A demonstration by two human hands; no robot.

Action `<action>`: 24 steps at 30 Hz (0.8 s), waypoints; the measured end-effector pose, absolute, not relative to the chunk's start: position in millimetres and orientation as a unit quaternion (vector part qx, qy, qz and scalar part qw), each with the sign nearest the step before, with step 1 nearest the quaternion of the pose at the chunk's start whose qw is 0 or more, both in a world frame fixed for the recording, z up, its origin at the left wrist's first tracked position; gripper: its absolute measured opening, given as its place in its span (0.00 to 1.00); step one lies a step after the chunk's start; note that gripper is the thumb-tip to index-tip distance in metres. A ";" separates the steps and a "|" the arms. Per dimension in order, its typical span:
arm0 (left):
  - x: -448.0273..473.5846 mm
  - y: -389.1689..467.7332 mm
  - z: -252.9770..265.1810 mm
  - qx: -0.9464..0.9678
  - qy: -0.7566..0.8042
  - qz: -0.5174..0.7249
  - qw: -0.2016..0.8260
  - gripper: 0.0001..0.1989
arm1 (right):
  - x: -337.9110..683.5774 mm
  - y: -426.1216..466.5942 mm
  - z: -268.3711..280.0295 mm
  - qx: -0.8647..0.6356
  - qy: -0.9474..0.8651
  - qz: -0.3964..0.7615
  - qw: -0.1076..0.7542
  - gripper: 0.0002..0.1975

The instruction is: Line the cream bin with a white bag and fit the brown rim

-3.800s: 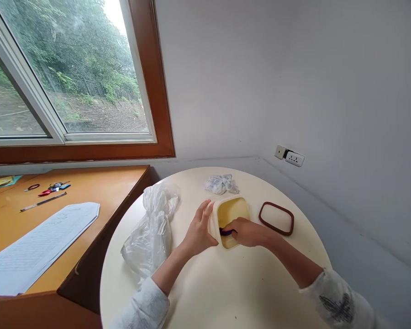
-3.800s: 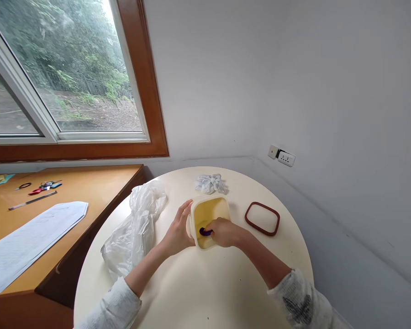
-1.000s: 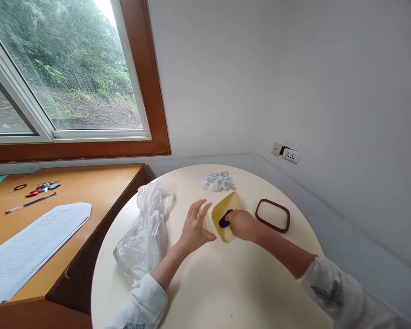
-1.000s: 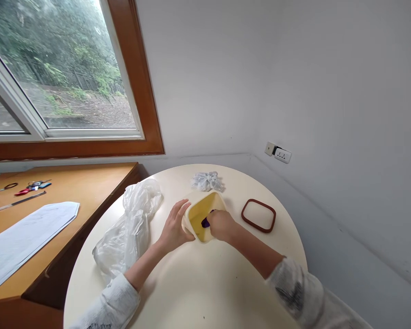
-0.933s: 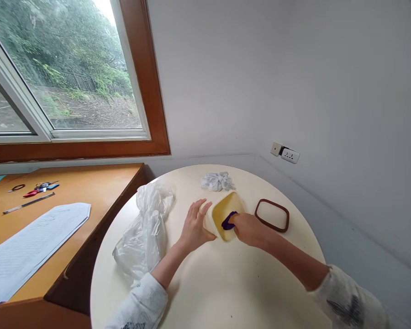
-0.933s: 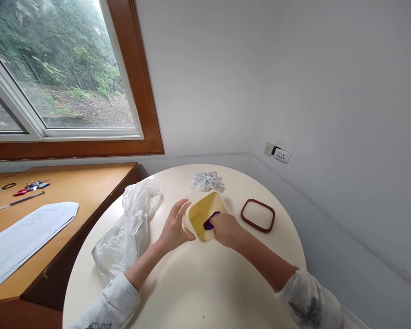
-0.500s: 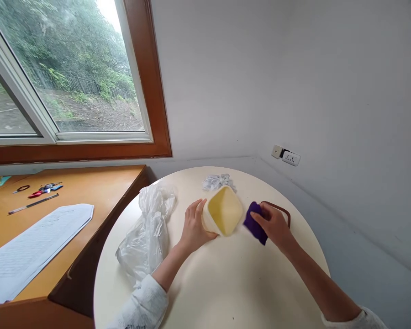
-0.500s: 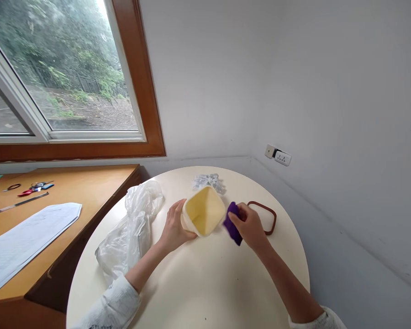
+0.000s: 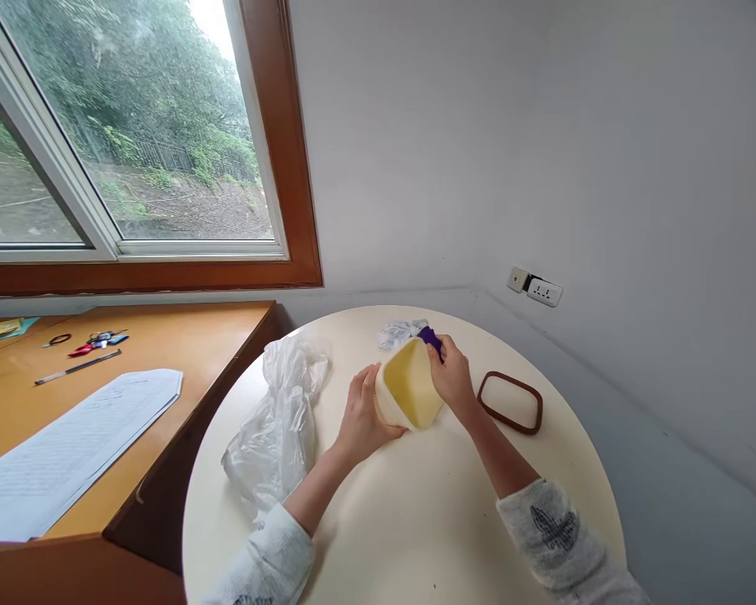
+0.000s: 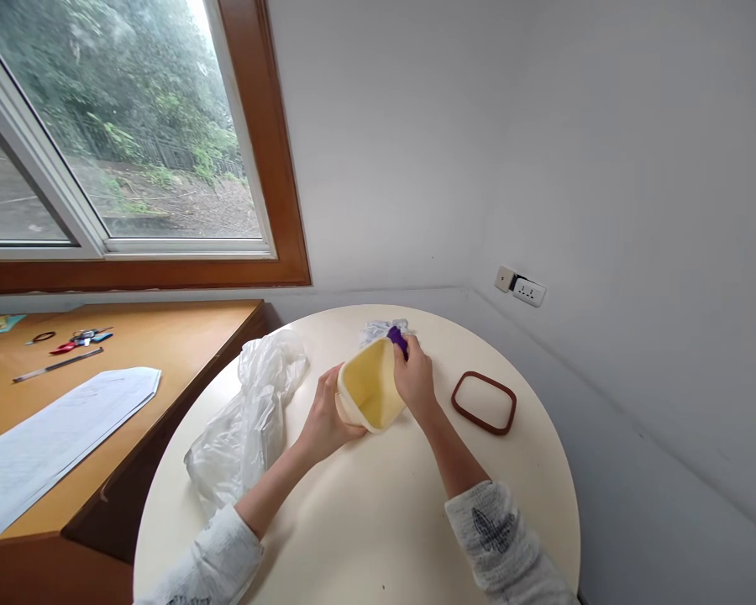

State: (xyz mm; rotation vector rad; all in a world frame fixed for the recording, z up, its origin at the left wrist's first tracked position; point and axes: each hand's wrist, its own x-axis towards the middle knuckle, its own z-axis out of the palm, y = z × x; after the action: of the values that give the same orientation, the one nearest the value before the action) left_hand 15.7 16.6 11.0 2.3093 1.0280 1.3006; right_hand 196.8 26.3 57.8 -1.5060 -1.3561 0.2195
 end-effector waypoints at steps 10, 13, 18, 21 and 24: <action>19.2 21.6 15.0 0.785 0.360 0.469 0.183 0.51 | 155.2 5.3 77.8 -0.398 -0.729 0.214 0.513 0.11; 15.8 22.1 12.1 0.760 0.356 0.489 0.236 0.45 | 151.3 -13.4 77.1 -0.338 -0.758 0.270 0.489 0.10; 9.4 17.5 13.6 0.709 0.374 0.504 0.320 0.49 | 164.2 -40.6 69.1 -0.331 -0.777 0.267 0.463 0.08; 7.1 14.1 19.5 0.707 0.406 0.504 0.283 0.52 | 182.4 -45.3 61.8 -0.372 -0.774 0.220 0.462 0.08; 5.9 11.8 23.9 0.711 0.418 0.489 0.284 0.52 | 203.7 -35.9 57.3 -0.430 -0.752 0.150 0.476 0.07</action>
State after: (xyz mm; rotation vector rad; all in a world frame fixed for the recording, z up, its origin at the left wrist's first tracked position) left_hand 5.9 11.8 23.9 1.9033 1.1183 1.3088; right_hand 203.7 -35.9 57.3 -1.0521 -1.8382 0.3673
